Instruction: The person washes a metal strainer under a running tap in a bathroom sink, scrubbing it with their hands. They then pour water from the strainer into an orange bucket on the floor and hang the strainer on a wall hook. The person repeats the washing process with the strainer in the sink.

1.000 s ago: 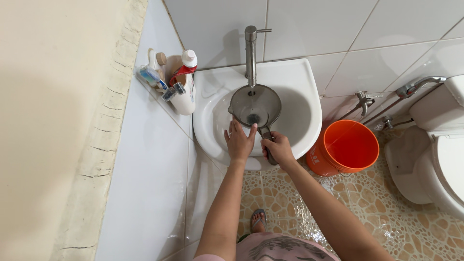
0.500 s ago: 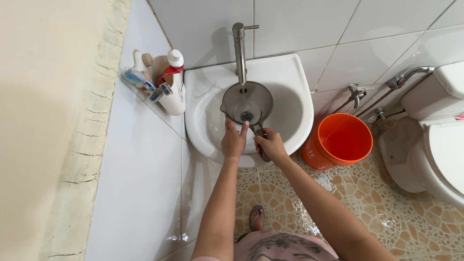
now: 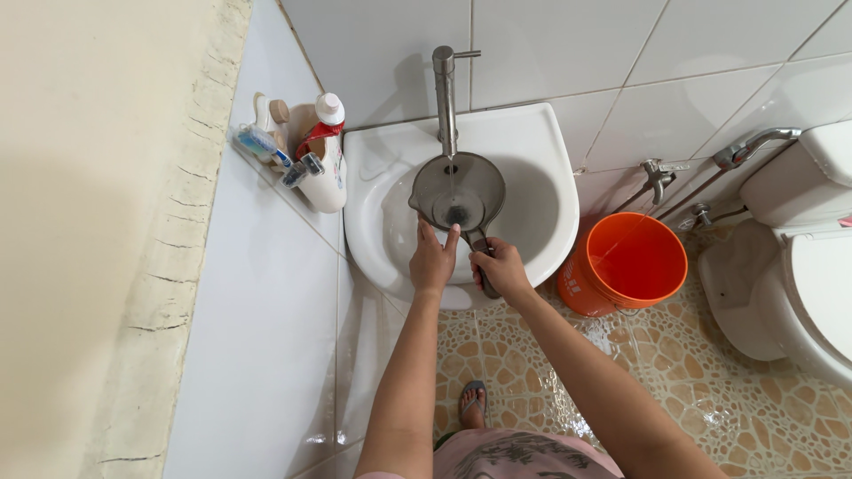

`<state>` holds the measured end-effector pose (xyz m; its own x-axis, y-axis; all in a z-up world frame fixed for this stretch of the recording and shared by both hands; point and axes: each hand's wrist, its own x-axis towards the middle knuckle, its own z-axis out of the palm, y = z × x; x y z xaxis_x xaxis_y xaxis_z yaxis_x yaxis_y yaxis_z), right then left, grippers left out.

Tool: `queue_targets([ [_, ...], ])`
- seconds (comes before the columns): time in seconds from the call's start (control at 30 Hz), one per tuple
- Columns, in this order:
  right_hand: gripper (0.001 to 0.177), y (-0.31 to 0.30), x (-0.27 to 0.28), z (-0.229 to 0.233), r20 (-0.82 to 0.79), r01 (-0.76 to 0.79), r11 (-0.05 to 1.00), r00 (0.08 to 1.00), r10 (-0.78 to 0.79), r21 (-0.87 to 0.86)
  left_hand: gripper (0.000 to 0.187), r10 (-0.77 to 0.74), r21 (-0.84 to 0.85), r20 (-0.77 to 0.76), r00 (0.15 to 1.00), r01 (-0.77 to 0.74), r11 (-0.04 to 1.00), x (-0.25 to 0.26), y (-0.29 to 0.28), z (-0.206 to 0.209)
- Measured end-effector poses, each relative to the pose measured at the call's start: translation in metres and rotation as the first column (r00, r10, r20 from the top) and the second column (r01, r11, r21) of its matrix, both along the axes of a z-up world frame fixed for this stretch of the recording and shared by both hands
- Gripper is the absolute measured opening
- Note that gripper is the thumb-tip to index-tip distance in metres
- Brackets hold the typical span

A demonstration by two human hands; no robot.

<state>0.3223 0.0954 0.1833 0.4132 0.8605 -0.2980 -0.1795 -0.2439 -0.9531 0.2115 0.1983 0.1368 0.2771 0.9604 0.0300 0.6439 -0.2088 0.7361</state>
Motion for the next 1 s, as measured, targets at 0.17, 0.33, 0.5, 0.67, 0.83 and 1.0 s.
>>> queue_targets([
  [0.17, 0.009, 0.002, 0.002, -0.007, -0.014, -0.003, 1.000, 1.000, 0.004, 0.018, 0.090, 0.004, -0.019, -0.020, 1.000, -0.004, 1.000, 0.000, -0.001, 0.002],
  [0.33, 0.009, 0.003, 0.003, -0.010, -0.025, -0.005, 1.000, 1.000, 0.006, 0.027, 0.090, 0.009, 0.018, -0.001, 1.000, -0.009, 1.000, 0.000, 0.000, 0.000],
  [0.5, 0.010, 0.002, 0.004, -0.009, 0.007, -0.001, 1.000, 1.000, 0.001, 0.013, 0.089, 0.015, 0.004, -0.012, 1.000, -0.015, 1.000, 0.000, -0.001, 0.001],
  [0.67, 0.010, 0.002, 0.002, -0.007, -0.010, 0.001, 1.000, 1.000, -0.001, -0.004, 0.090, 0.014, -0.012, 0.006, 1.000, -0.014, 1.000, -0.001, -0.002, 0.009],
  [0.83, 0.011, 0.003, 0.003, -0.008, 0.003, -0.011, 1.000, 1.000, 0.011, -0.004, 0.090, 0.021, -0.039, 0.019, 1.000, -0.020, 0.999, -0.001, -0.005, 0.013],
  [1.0, 0.010, 0.003, 0.004, -0.009, 0.003, -0.016, 1.000, 1.000, 0.016, 0.005, 0.088, 0.012, -0.012, -0.034, 0.999, -0.012, 1.000, 0.000, -0.002, 0.009],
])
